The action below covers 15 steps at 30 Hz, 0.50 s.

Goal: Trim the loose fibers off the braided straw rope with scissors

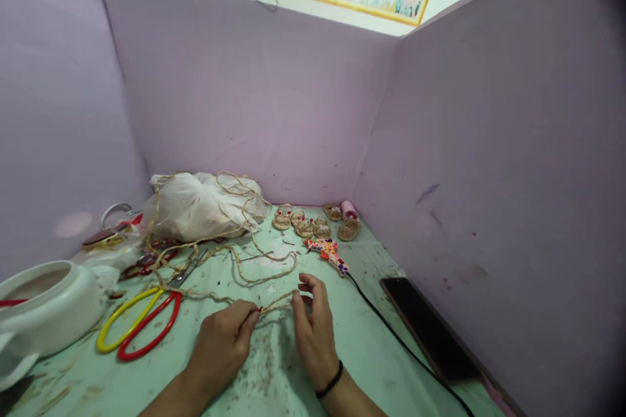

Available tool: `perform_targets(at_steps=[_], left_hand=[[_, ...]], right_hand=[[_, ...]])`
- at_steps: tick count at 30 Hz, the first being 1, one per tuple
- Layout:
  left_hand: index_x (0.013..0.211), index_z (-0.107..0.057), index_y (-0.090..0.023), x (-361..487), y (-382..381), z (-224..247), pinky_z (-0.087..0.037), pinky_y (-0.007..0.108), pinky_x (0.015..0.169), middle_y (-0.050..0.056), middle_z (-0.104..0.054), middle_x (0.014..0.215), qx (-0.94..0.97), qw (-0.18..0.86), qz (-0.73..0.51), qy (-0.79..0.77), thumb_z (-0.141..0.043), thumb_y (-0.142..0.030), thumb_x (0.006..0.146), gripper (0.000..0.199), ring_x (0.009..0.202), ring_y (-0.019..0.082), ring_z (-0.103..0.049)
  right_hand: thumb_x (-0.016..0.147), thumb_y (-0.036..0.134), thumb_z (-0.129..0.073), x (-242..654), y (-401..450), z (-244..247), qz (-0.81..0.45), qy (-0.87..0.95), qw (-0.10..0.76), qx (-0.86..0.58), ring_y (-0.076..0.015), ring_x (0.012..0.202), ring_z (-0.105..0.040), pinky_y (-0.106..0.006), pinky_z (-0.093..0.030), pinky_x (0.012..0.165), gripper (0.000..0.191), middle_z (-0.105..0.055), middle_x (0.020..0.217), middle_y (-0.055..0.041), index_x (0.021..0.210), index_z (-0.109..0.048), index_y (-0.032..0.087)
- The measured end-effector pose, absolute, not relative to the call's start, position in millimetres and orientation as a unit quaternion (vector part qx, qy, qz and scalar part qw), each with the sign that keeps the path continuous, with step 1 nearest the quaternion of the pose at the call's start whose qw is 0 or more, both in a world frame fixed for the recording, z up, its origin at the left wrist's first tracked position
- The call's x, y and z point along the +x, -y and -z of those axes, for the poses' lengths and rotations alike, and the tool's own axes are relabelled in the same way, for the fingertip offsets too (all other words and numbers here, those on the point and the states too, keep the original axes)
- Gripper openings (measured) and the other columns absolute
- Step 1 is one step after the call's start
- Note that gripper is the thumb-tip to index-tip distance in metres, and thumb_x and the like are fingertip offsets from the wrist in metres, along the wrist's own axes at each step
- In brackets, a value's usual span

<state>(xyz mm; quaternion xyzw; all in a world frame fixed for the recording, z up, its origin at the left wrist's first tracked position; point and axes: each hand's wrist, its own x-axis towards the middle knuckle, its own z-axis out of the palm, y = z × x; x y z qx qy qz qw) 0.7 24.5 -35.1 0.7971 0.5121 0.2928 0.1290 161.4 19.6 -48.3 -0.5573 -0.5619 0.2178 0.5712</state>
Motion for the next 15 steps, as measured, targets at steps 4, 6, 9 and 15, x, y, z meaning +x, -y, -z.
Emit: perform_targets(at_steps=[4, 6, 9, 15], left_hand=[[0.075, -0.056, -0.022, 0, -24, 39, -0.041, 0.024, 0.058, 0.0, -0.061, 0.068, 0.816, 0.101, -0.266, -0.504, -0.035, -0.03, 0.086, 0.025, 0.063, 0.014, -0.058], [0.073, -0.056, -0.022, 0, -24, 42, -0.041, 0.025, 0.055, 0.0, -0.06, 0.066, 0.832, 0.073, -0.252, -0.489, -0.034, -0.028, 0.086, 0.026, 0.061, 0.015, -0.058], [0.07, -0.057, -0.023, 0, -27, 50, -0.041, 0.024, 0.05, 0.0, -0.058, 0.062, 0.854, 0.026, -0.254, -0.452, -0.035, -0.024, 0.085, 0.026, 0.056, 0.014, -0.058], [0.072, -0.058, -0.024, -2, -35, 60, -0.045, 0.019, 0.049, -0.001, -0.059, 0.059, 0.859, -0.026, -0.309, -0.406, -0.04, -0.025, 0.083, 0.022, 0.051, 0.012, -0.059]], right_hand=[[0.08, 0.024, -0.042, 165, -17, 31, -0.261, 0.511, 0.578, -0.581, -0.0188, 0.093, -0.053, -0.034, -0.045, 0.079, 0.023, -0.054, 0.106, -0.0085, 0.102, -0.047, 0.019], [0.078, 0.025, -0.043, 180, -27, 9, -0.27, 0.495, 0.565, -0.602, -0.0174, 0.086, -0.056, -0.031, -0.047, 0.072, 0.023, -0.057, 0.102, -0.0077, 0.099, -0.049, 0.018], [0.078, 0.026, -0.046, 229, -67, -34, -0.235, 0.523, 0.466, -0.674, -0.0149, 0.078, -0.059, -0.026, -0.047, 0.067, 0.018, -0.063, 0.089, -0.0032, 0.093, -0.054, 0.018], [0.082, 0.027, -0.052, 351, -169, -74, -0.137, 0.486, 0.358, -0.785, -0.0165, 0.085, -0.057, -0.034, -0.048, 0.072, 0.019, -0.059, 0.099, -0.0057, 0.096, -0.056, 0.015]])
